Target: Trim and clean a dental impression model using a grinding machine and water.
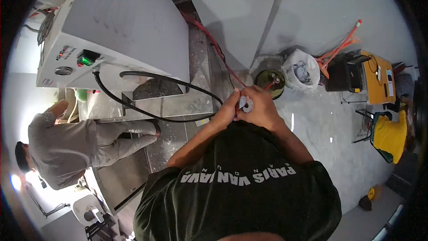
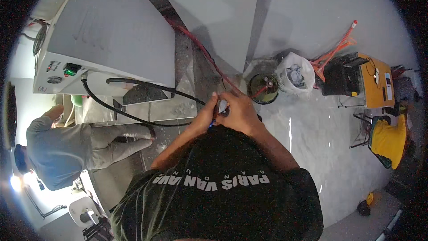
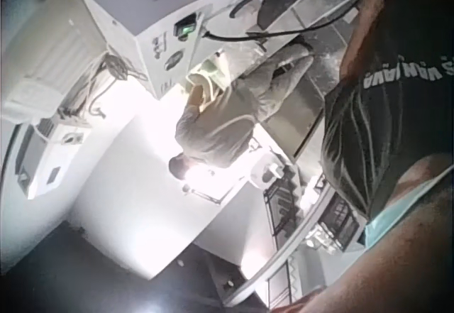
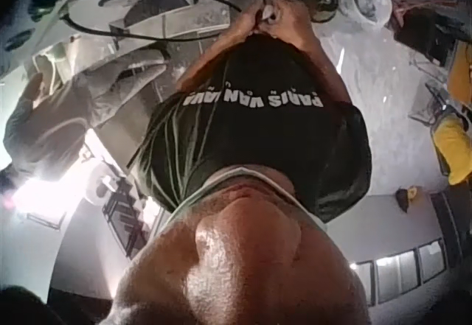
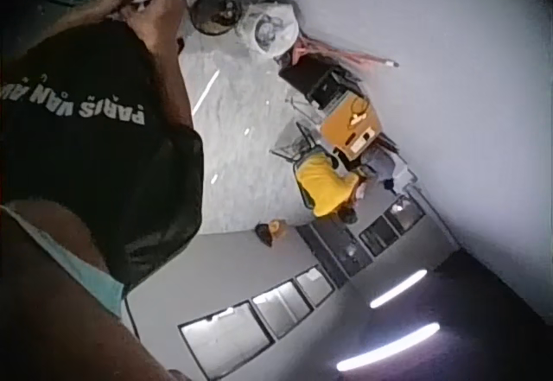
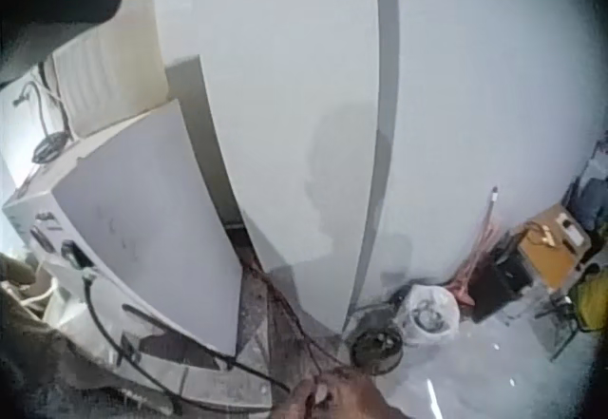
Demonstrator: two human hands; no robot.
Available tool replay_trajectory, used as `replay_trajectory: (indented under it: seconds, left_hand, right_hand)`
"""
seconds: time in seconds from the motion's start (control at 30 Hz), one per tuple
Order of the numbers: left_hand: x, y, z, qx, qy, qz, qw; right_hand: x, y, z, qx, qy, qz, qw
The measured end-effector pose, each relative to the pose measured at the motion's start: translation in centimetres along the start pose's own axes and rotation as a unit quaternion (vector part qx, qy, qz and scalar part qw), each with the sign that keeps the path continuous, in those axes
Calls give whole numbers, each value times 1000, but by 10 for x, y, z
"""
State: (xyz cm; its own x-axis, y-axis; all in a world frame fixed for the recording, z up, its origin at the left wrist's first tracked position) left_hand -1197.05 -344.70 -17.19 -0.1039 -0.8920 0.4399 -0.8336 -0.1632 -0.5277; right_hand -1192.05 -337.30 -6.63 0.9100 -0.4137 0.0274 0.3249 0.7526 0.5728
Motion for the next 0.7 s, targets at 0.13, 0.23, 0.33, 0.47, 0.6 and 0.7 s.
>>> replay_trajectory:
  seconds: [0.13, 0.23, 0.33, 0.47, 0.6, 0.7]
  left_hand:
    - [4, 12, 18, -23, -16, 33, 999]
    - [8, 23, 23, -26, -15, 7, 1000]
    - [10, 25, 25, 1, -42, 38, 998]
    - [21, 22, 17, 25, -49, 37, 998]
    - [19, 30, 26, -33, -10, 57, 998]
    - [17, 31, 22, -21, -20, 54, 998]
  right_hand:
    - [3, -23, 0, 36, 6, 1, 999]
    - [3, -36, 5, 53, 2, -10, 999]
    - [2, -48, 10, 101, 12, -18, 995]
    - [3, -56, 15, 107, 43, -28, 993]
    - [3, -59, 12, 118, 26, -28, 992]
    - [-1, -57, 11, 102, 30, -28, 994]
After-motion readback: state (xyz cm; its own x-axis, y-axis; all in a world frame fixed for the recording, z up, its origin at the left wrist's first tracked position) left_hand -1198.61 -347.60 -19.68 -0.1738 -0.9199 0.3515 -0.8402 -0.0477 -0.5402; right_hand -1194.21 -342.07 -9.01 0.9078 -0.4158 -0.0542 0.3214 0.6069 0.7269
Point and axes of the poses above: each hand's wrist, its own x-axis away from the middle knuckle, its own y-axis out of the back of the hand, z = x × y, the point moved 10 cm from there along -x, towards the middle knuckle, and after that the axes turned 14 degrees about z, right-handed, at the moved point
